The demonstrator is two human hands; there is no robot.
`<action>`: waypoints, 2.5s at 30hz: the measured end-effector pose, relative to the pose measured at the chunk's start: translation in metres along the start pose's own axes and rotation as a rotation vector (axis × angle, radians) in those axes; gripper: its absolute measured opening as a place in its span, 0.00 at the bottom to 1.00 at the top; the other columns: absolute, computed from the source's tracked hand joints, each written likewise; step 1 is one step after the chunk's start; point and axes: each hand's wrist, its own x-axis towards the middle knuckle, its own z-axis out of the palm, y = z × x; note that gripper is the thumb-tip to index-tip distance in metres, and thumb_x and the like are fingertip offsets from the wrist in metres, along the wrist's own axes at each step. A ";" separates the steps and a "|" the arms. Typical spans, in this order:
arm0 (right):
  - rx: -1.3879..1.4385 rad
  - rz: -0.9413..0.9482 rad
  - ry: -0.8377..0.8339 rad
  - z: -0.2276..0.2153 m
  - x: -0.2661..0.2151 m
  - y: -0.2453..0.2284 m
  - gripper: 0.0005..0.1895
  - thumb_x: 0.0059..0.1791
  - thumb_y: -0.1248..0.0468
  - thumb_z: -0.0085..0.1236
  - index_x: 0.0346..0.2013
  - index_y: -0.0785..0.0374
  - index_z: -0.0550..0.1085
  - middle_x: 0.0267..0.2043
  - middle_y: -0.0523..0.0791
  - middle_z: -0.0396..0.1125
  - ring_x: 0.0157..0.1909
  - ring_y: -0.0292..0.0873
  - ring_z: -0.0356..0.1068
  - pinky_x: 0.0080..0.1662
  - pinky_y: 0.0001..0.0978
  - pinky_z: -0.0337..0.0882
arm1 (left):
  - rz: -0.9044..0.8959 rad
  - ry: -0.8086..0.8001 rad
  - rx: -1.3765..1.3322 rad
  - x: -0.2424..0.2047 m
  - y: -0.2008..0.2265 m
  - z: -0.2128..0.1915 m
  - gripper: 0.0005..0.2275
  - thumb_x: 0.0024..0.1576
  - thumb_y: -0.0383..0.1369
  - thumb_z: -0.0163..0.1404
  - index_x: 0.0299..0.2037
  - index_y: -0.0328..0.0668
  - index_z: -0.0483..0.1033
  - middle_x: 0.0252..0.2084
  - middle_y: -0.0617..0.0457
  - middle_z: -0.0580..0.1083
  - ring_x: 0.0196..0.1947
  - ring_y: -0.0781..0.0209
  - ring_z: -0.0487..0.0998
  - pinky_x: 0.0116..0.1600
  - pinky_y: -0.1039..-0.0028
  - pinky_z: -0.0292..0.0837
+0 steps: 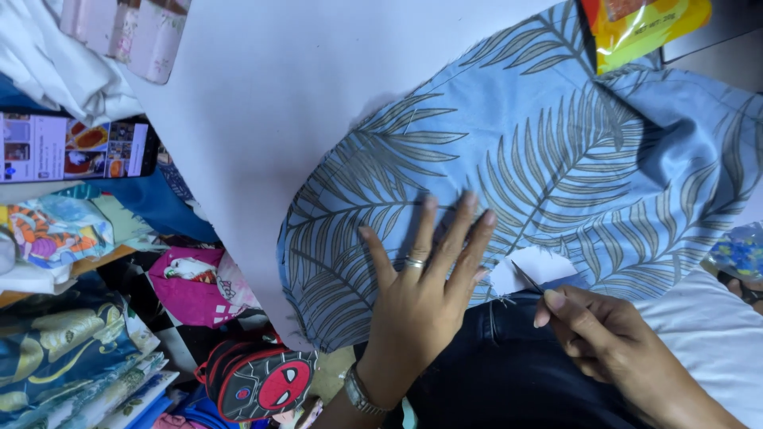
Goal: The person cuts a piece of light blue fabric with a leaf pattern using a small knife. They hold the fabric steady with one hand while carefully cutting along a marked line with the other hand.
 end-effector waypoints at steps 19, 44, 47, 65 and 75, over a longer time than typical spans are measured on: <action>0.136 -0.066 -0.027 0.012 0.010 0.032 0.24 0.58 0.56 0.51 0.30 0.74 0.79 0.17 0.48 0.50 0.18 0.39 0.43 0.20 0.31 0.42 | -0.123 -0.075 -0.044 -0.020 0.024 0.012 0.29 0.66 0.54 0.51 0.75 0.59 0.59 0.77 0.56 0.60 0.79 0.46 0.52 0.67 0.23 0.53; 0.135 -0.167 -0.062 0.008 0.016 0.038 0.24 0.58 0.55 0.51 0.26 0.70 0.77 0.16 0.45 0.51 0.19 0.40 0.48 0.21 0.32 0.48 | -0.177 -0.100 -0.157 -0.022 0.033 0.016 0.26 0.66 0.49 0.50 0.73 0.56 0.64 0.77 0.53 0.60 0.79 0.43 0.46 0.67 0.18 0.42; 0.126 -0.163 -0.048 0.007 0.018 0.041 0.24 0.57 0.54 0.52 0.26 0.69 0.76 0.16 0.44 0.50 0.19 0.39 0.48 0.22 0.32 0.50 | -0.180 -0.102 -0.163 -0.023 0.034 0.017 0.26 0.66 0.49 0.50 0.73 0.56 0.63 0.77 0.53 0.59 0.79 0.43 0.46 0.67 0.18 0.43; 0.214 -0.263 -0.057 0.005 0.015 0.046 0.23 0.58 0.54 0.48 0.28 0.69 0.75 0.16 0.45 0.50 0.18 0.39 0.48 0.19 0.31 0.50 | 0.165 -0.042 -0.237 0.031 0.012 -0.007 0.20 0.70 0.26 0.42 0.72 0.46 0.66 0.75 0.55 0.64 0.78 0.51 0.58 0.75 0.30 0.45; 0.207 -0.236 -0.055 0.012 0.015 0.042 0.23 0.58 0.54 0.50 0.26 0.66 0.73 0.15 0.44 0.51 0.17 0.39 0.48 0.20 0.32 0.50 | 0.129 -0.044 -0.166 0.022 0.014 0.001 0.20 0.70 0.34 0.47 0.72 0.50 0.65 0.75 0.57 0.63 0.78 0.52 0.56 0.73 0.27 0.49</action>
